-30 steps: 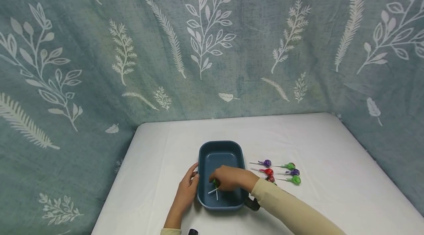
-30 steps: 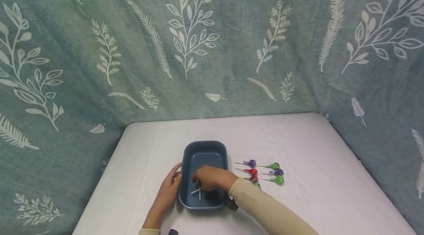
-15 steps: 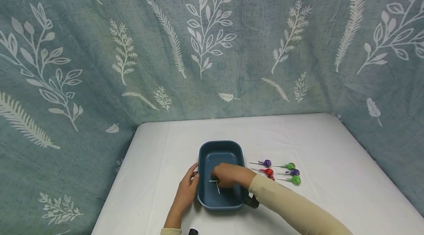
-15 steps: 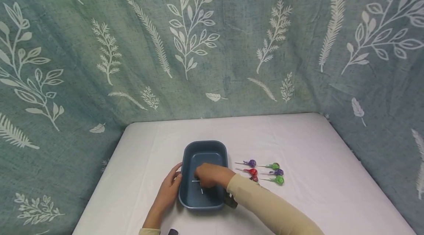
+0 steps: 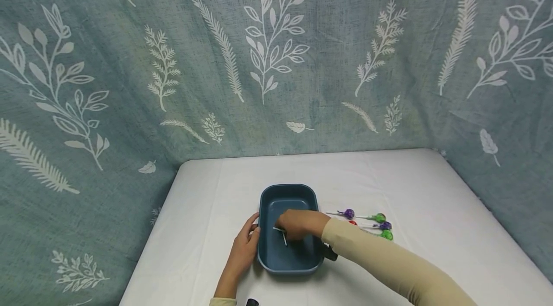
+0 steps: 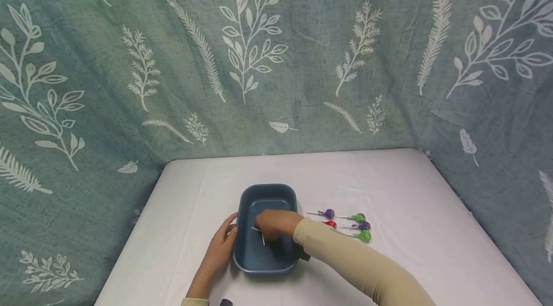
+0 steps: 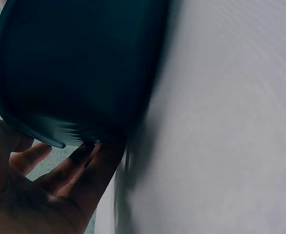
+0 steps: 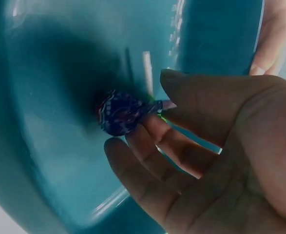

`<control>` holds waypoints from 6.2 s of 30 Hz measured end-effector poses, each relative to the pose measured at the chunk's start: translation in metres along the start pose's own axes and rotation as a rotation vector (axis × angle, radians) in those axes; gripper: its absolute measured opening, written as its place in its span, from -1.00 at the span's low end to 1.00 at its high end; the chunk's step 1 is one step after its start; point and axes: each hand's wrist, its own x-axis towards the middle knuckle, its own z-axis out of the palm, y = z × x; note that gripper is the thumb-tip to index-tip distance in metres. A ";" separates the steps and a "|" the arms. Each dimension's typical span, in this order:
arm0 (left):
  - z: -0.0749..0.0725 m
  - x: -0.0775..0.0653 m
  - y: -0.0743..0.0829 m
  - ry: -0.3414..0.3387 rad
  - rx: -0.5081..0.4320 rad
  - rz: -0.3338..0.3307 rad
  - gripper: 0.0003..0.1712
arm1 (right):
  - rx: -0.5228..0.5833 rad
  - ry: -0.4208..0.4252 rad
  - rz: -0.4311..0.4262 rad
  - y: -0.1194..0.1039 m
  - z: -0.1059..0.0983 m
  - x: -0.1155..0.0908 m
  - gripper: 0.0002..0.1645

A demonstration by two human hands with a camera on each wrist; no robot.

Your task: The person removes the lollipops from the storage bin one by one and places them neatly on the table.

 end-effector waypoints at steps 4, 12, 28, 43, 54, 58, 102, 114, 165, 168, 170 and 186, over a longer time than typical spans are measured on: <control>-0.001 -0.001 0.002 -0.006 -0.010 -0.003 -0.47 | -0.055 -0.019 0.000 0.001 0.000 0.006 -0.86; -0.002 -0.002 0.003 -0.003 -0.017 0.014 -0.47 | -0.033 -0.032 0.030 0.002 -0.007 0.015 -0.85; -0.004 0.000 0.000 0.001 -0.031 0.022 -0.47 | 0.189 0.174 -0.092 0.035 -0.023 0.036 -0.57; -0.004 -0.001 0.004 0.000 -0.017 -0.012 -0.47 | 0.296 0.098 -0.132 0.053 -0.008 0.062 -0.53; -0.003 -0.001 0.001 -0.003 -0.062 -0.016 -0.45 | 0.511 -0.006 -0.085 0.068 -0.001 0.071 -0.45; -0.004 -0.001 0.002 0.001 -0.065 -0.017 -0.45 | 0.540 -0.016 -0.086 0.071 0.000 0.074 -0.48; 0.002 -0.002 0.002 0.019 0.008 0.002 -0.49 | 0.532 0.323 -0.204 0.069 -0.032 -0.018 -0.72; 0.001 0.000 0.000 0.024 0.027 0.008 -0.50 | 0.653 0.545 -0.119 0.075 -0.015 -0.071 -0.71; 0.001 -0.004 0.003 0.036 0.036 -0.006 -0.49 | 0.658 0.716 0.796 0.127 0.099 -0.202 -0.50; 0.001 -0.003 0.002 0.039 0.031 -0.009 -0.49 | 0.648 0.681 0.823 0.128 0.104 -0.201 -0.49; 0.001 -0.003 0.002 0.041 0.031 -0.007 -0.49 | 0.644 0.668 0.836 0.128 0.107 -0.199 -0.48; 0.002 -0.002 0.003 0.025 0.022 -0.017 -0.49 | 0.616 0.684 0.889 0.131 0.120 -0.192 -0.46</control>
